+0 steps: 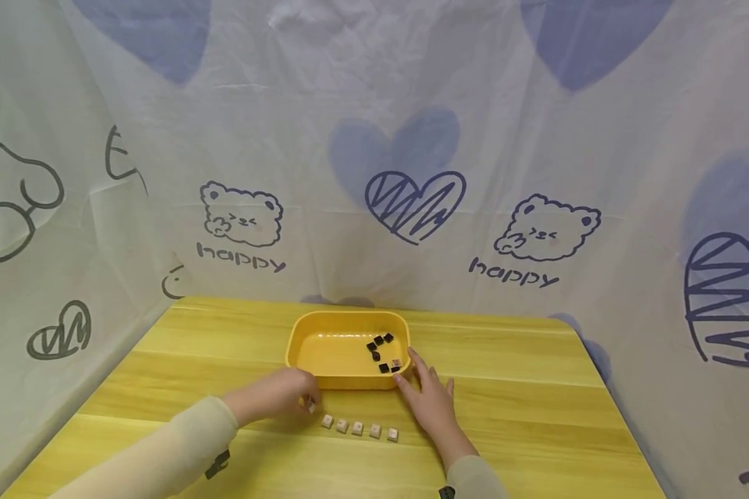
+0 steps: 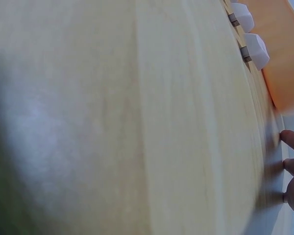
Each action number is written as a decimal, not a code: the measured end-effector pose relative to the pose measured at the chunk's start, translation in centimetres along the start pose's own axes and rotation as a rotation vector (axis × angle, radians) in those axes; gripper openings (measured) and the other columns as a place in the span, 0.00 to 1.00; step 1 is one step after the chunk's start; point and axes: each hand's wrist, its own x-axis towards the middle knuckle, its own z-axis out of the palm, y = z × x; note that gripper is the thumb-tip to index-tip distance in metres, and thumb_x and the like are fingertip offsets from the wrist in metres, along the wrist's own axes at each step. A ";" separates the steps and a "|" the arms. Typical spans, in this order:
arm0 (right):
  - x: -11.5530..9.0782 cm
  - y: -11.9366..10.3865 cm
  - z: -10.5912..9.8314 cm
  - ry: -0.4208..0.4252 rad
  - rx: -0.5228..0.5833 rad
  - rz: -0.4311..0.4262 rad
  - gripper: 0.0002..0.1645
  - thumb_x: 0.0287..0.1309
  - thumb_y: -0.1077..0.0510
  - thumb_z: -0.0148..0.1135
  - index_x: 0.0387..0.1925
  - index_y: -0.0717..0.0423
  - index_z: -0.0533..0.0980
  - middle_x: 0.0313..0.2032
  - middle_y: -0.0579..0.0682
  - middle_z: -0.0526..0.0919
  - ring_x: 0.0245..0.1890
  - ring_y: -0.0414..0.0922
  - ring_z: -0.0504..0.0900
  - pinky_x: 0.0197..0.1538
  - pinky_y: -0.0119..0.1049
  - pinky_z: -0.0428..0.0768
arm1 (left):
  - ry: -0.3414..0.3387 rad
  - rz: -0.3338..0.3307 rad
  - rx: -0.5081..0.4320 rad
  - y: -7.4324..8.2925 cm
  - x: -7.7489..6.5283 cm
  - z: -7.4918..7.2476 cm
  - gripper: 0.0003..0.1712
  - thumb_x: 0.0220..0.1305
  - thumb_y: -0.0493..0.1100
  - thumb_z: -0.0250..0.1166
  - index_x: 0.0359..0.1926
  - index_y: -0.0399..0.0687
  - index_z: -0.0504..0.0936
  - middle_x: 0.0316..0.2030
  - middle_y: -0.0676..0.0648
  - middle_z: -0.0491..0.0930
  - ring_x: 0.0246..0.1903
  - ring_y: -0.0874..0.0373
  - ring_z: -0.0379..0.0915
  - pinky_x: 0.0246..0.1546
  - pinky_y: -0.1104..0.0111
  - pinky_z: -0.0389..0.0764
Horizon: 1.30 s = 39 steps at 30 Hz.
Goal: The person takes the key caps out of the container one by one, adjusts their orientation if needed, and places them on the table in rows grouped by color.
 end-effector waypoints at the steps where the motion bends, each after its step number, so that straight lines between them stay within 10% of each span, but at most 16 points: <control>1: 0.0 0.0 0.0 0.002 0.000 -0.002 0.43 0.64 0.31 0.51 0.75 0.38 0.54 0.65 0.59 0.70 0.64 0.62 0.67 0.66 0.65 0.28 | -0.008 -0.006 -0.008 0.0 0.0 0.2 0.09 0.45 0.29 0.68 0.26 0.47 0.87 0.24 0.58 0.80 0.25 0.69 0.70 0.29 0.77 0.72; 28: 0.0 0.0 0.0 -0.007 -0.011 0.004 0.44 0.62 0.28 0.49 0.75 0.36 0.53 0.65 0.57 0.70 0.67 0.61 0.62 0.67 0.64 0.28 | -0.083 -0.015 -0.022 -0.9 0.8 3.0 0.16 0.44 0.29 0.67 0.17 0.54 0.75 0.15 0.62 0.63 0.19 0.67 0.54 0.22 0.75 0.58; 39: 0.1 -0.2 0.0 -0.003 -0.026 0.007 0.43 0.64 0.31 0.51 0.75 0.36 0.54 0.65 0.57 0.70 0.66 0.60 0.65 0.67 0.63 0.28 | -0.110 -0.068 -0.053 -0.3 0.3 1.7 0.09 0.46 0.34 0.73 0.31 0.50 0.87 0.26 0.60 0.79 0.26 0.70 0.69 0.30 0.75 0.73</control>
